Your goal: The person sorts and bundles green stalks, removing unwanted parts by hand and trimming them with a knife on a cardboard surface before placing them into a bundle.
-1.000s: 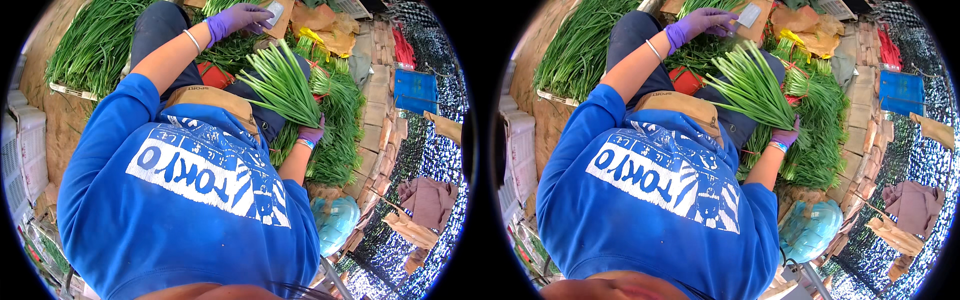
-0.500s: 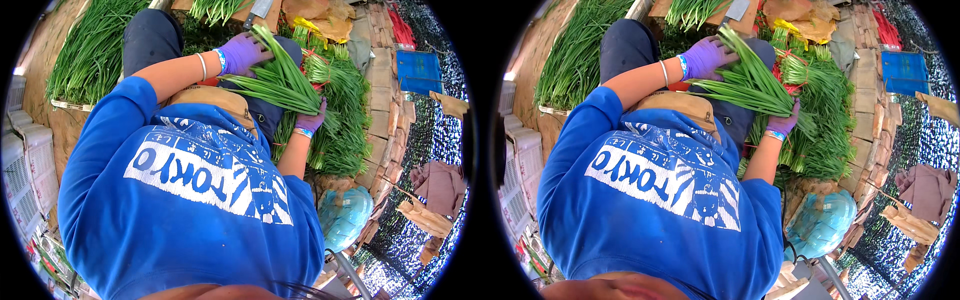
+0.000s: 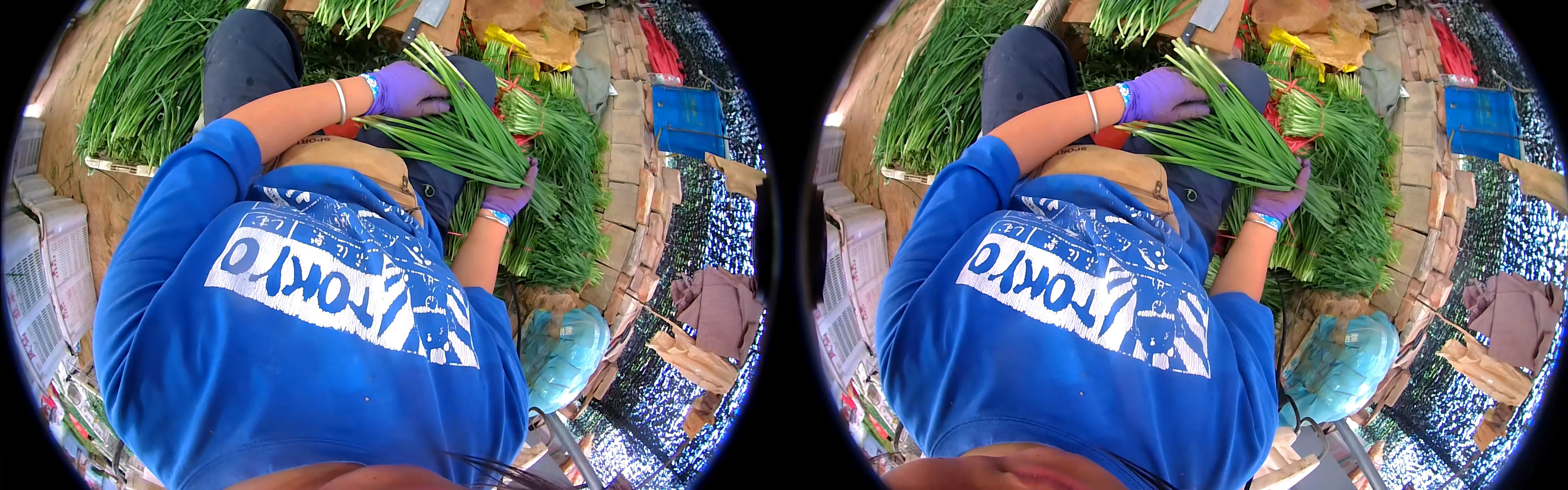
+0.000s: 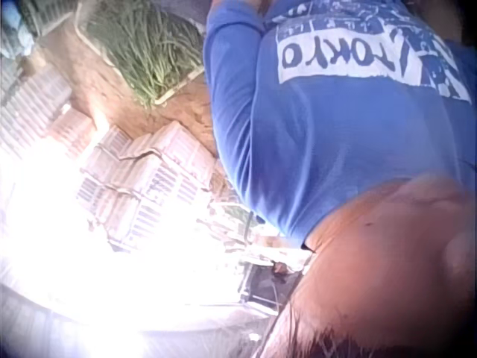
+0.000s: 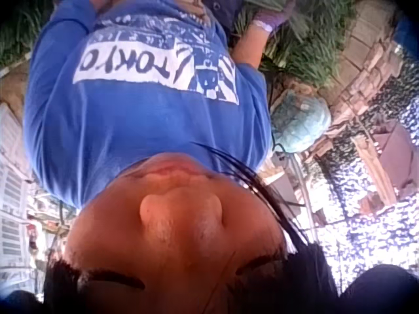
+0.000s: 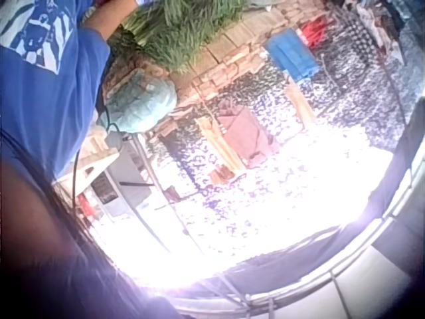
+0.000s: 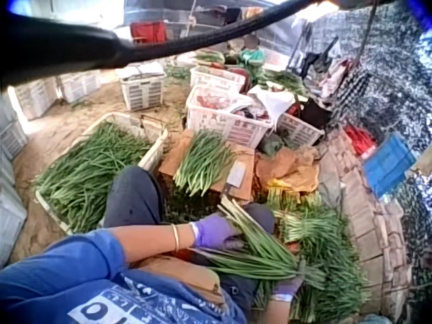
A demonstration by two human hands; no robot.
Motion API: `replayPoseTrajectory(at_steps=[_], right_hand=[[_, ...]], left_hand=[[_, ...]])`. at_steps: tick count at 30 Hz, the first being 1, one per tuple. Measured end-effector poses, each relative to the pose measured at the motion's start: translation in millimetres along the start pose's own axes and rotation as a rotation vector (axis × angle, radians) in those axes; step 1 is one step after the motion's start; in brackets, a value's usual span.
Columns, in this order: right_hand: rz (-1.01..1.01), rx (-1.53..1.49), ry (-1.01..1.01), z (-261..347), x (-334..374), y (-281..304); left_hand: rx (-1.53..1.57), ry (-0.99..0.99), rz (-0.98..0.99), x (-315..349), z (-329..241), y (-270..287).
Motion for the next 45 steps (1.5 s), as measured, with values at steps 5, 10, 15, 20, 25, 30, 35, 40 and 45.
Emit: replayPoseTrajectory(at_steps=[5, 10, 15, 20, 25, 30, 35, 40, 45], right_hand=[[-0.003, 0.019, -0.039, 0, -1, -4], [0.006, 0.033, -0.074, 2, -8, 4], [0.017, 0.014, -0.073, -3, -2, -5], [0.048, -0.001, -0.085, -2, -8, 0], [0.031, -0.015, -0.123, 0, -18, 13], [0.043, 0.022, -0.100, 0, -11, 7], [0.089, 0.039, -0.142, -4, -5, -5], [0.074, 0.020, -0.111, -1, -14, 4], [-0.004, -0.012, -0.082, 2, -18, 10]], left_hand=[[0.002, 0.251, 0.236, -9, 7, 5], [0.113, 0.243, 0.402, -10, 5, 14], [-0.083, 0.041, 0.383, -5, 10, 17], [-0.232, -0.096, 0.243, -5, 4, 18], [-0.369, -0.349, 0.040, 2, -5, 19], [-0.378, -0.158, 0.033, 13, -2, 36], [-0.245, 0.012, 0.249, 24, 19, 33], [-0.004, 0.333, 0.553, 31, 22, 24], [0.317, 0.529, 0.410, 35, 28, 17]])
Point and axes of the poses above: each hand's wrist, its own x-axis away from the middle knuckle, its own y-axis out of the back of the hand, z = x × y, the point moved 5 cm from there along -x, towards the middle knuckle, and after that the axes turned 12 degrees about -z, right-handed, at the moved point
